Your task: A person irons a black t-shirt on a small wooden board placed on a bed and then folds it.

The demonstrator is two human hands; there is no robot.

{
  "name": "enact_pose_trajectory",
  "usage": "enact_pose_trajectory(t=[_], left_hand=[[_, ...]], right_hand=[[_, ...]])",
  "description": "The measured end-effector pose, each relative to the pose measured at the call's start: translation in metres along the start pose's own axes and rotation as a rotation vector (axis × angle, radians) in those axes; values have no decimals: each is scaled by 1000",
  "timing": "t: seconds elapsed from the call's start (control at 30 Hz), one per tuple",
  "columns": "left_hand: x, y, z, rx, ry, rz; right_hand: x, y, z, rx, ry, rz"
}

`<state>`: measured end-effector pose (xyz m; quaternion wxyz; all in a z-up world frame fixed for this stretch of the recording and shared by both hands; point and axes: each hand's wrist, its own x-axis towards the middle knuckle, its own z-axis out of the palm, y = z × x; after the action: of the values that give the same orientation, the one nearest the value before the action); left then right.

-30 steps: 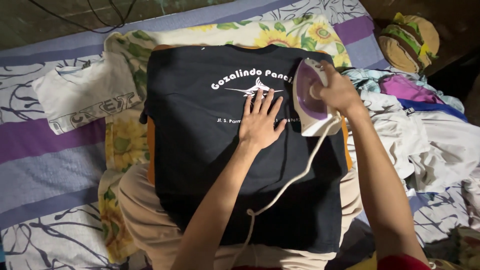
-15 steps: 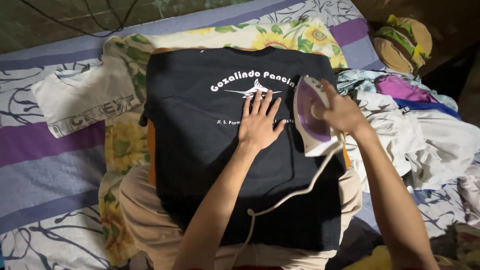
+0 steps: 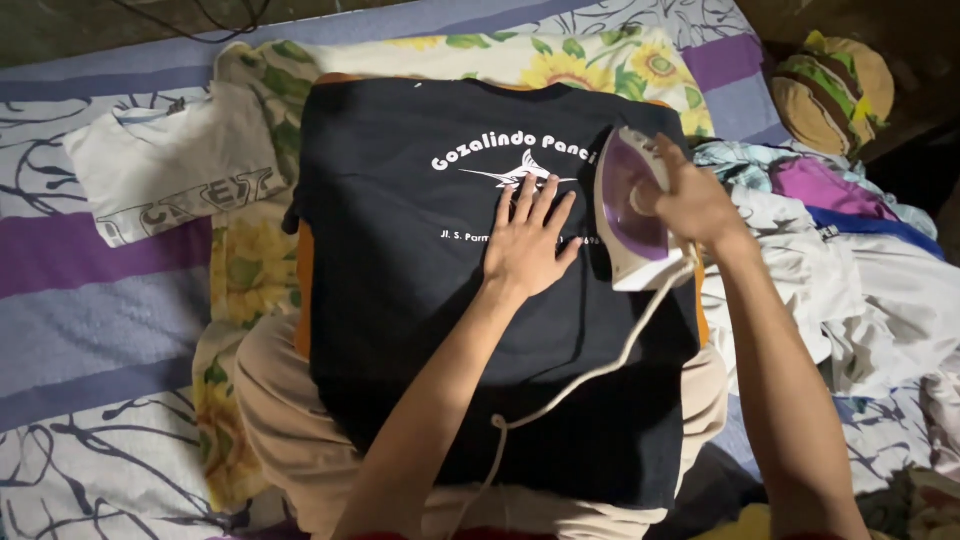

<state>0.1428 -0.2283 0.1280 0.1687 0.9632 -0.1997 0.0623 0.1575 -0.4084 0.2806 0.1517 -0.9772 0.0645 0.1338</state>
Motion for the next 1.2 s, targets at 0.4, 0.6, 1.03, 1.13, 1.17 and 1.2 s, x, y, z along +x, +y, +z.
enact_pose_trajectory(t=[0.4,0.6,1.03,1.13,1.17,1.2], left_hand=[[4,0,11,-3,50,1],[3,-1,8,9,31,-8],[2,-2,4,-12,18,9],[2,-3,5,-16,16,6],[2,-3,5,-15,17,7],[2,-3,6,-17,20,6]], right_hand=[[41,-8,-3,5,38,-2],[15,-9,-4,-31,4,7],[-57,-8,6,-133,-104,51],[-51,-6,7,-152,-101,47],[-49,-7,7,-152,-99,46],[-46,-8,7,-164,-92,51]])
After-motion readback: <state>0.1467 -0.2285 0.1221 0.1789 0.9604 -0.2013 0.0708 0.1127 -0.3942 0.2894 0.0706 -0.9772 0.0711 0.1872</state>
